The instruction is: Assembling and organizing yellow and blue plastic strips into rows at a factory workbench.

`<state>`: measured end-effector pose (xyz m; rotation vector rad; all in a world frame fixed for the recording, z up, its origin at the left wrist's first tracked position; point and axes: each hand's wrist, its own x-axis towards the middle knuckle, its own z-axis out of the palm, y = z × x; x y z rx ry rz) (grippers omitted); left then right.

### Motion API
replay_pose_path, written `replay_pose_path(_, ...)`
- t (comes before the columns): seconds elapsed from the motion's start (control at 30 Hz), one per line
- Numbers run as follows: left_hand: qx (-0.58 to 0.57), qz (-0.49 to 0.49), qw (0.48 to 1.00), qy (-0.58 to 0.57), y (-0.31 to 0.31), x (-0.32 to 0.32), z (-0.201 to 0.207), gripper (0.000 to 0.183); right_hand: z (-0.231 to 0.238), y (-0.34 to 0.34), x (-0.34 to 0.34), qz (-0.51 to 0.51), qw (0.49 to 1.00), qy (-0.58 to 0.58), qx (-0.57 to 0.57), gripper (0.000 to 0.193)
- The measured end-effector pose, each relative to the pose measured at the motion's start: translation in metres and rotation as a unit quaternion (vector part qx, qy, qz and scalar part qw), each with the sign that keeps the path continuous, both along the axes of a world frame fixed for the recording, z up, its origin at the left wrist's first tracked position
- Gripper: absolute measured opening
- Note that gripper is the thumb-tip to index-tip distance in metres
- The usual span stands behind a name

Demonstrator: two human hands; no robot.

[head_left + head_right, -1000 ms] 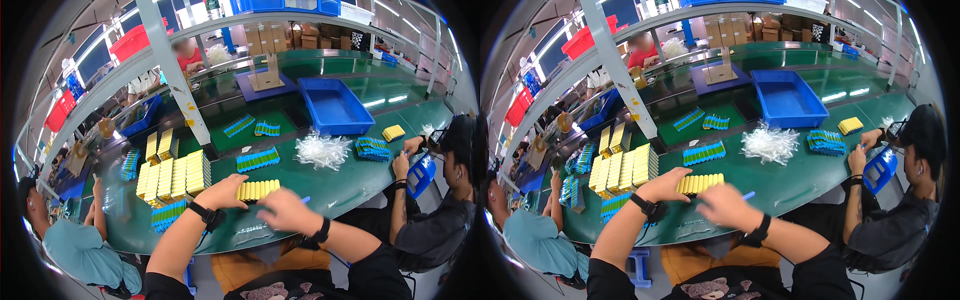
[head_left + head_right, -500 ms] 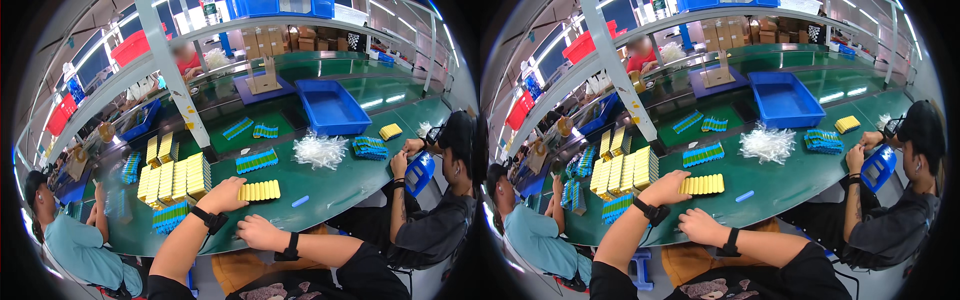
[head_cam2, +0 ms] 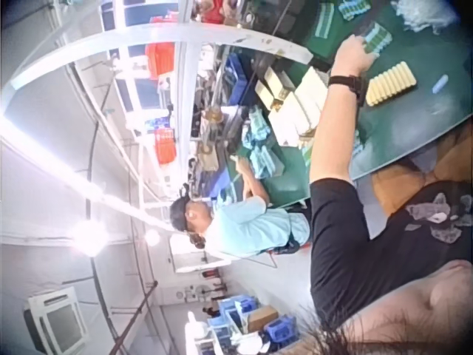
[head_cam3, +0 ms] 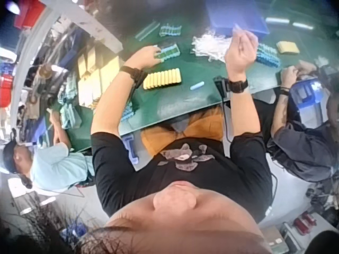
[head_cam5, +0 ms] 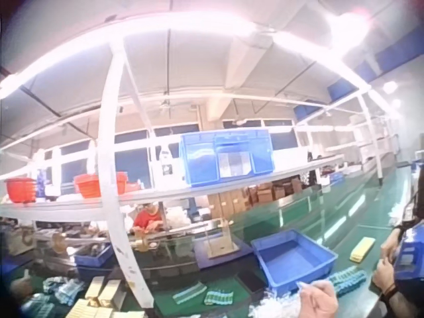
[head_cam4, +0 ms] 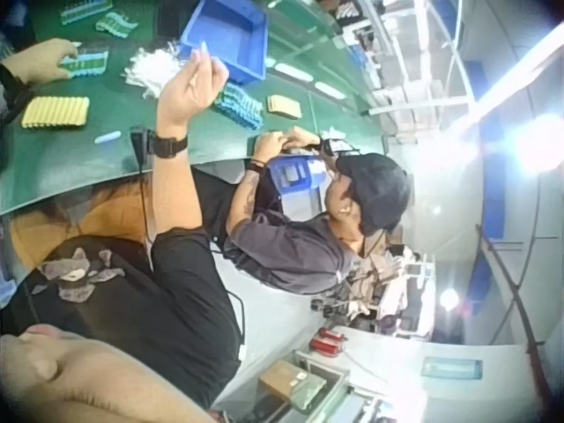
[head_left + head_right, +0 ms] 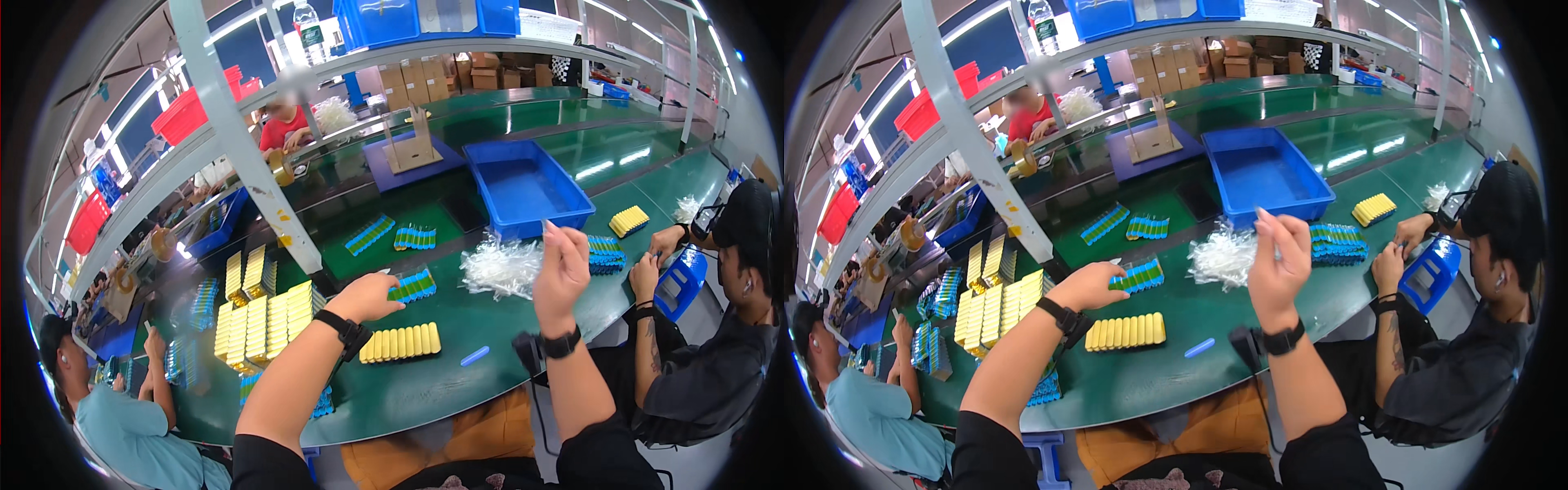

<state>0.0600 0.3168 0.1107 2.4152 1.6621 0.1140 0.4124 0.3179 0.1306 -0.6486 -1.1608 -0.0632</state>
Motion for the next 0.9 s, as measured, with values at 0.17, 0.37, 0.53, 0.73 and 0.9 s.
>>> replay_pose_path(0.17,-0.019,0.014,0.999,0.049,0.044,0.011,-0.037,0.067,-0.06,0.065,-0.009,-0.07,0.866,-0.458,-0.187,0.038)
replay_pose_path(0.37,-0.038,0.023,0.998,0.037,0.05,0.007,-0.036,0.057,-0.04,0.022,-0.046,-0.047,0.866,-0.443,-0.226,0.043)
replay_pose_path(0.53,-0.095,0.026,0.995,0.011,0.066,-0.003,-0.025,0.043,-0.07,0.04,-0.095,0.261,0.716,-0.559,-0.325,0.054)
replay_pose_path(0.73,0.107,0.076,0.991,-0.035,0.083,-0.015,0.0,0.028,-0.113,0.055,-0.109,0.268,0.714,-0.541,-0.355,0.054)
replay_pose_path(0.9,0.248,0.197,0.931,-0.18,0.076,-0.043,0.066,0.028,-0.102,0.046,-0.108,0.292,0.774,-0.48,-0.293,0.061)
